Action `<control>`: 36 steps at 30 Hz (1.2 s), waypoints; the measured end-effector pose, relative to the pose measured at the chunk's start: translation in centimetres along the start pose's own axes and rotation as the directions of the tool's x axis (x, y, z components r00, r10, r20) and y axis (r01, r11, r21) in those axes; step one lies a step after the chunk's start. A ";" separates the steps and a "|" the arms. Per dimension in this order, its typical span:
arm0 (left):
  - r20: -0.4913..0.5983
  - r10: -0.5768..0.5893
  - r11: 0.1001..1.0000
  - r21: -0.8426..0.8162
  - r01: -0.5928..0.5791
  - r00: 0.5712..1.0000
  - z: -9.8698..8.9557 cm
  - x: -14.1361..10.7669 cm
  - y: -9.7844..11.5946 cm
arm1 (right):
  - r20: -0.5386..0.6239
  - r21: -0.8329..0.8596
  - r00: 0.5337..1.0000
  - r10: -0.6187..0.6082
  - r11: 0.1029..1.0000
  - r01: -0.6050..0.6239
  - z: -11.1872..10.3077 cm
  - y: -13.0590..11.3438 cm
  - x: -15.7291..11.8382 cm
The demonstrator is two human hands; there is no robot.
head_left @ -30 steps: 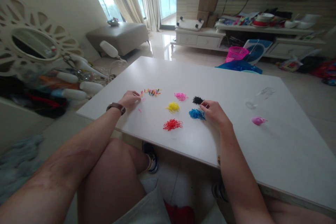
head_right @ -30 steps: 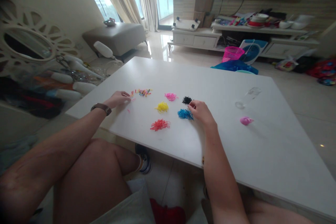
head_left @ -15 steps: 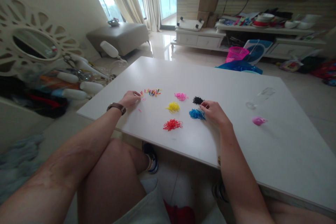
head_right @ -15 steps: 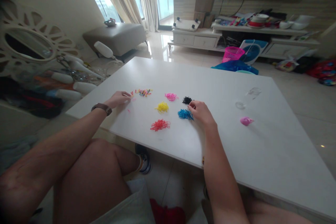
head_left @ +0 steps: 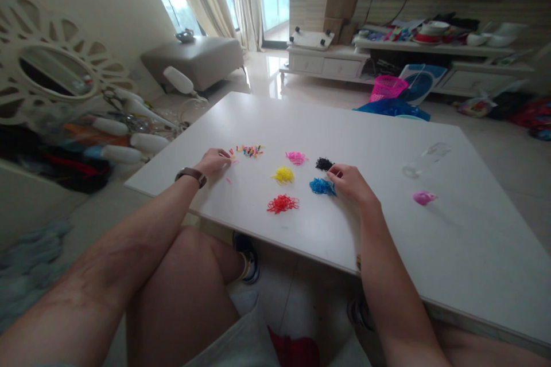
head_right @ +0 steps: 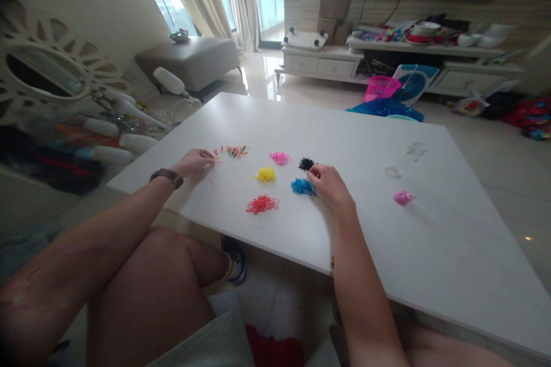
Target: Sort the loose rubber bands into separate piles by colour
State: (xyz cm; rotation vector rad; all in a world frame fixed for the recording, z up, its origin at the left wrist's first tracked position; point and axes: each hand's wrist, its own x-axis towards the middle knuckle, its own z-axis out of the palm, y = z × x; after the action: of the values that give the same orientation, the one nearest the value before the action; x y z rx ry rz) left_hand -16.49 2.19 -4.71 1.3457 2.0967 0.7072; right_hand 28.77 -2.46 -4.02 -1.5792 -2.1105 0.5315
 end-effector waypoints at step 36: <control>0.024 0.033 0.999 0.029 -0.034 0.999 0.4 -0.2 0.2 | 0.018 -0.009 1.000 0.007 1.000 -0.007 0.0 -0.1 0.0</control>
State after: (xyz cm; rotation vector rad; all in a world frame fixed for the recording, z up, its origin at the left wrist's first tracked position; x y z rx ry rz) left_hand -16.01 2.19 -4.86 1.4010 2.0780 0.6738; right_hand 28.65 -2.51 -3.98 -1.5924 -2.1239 0.5412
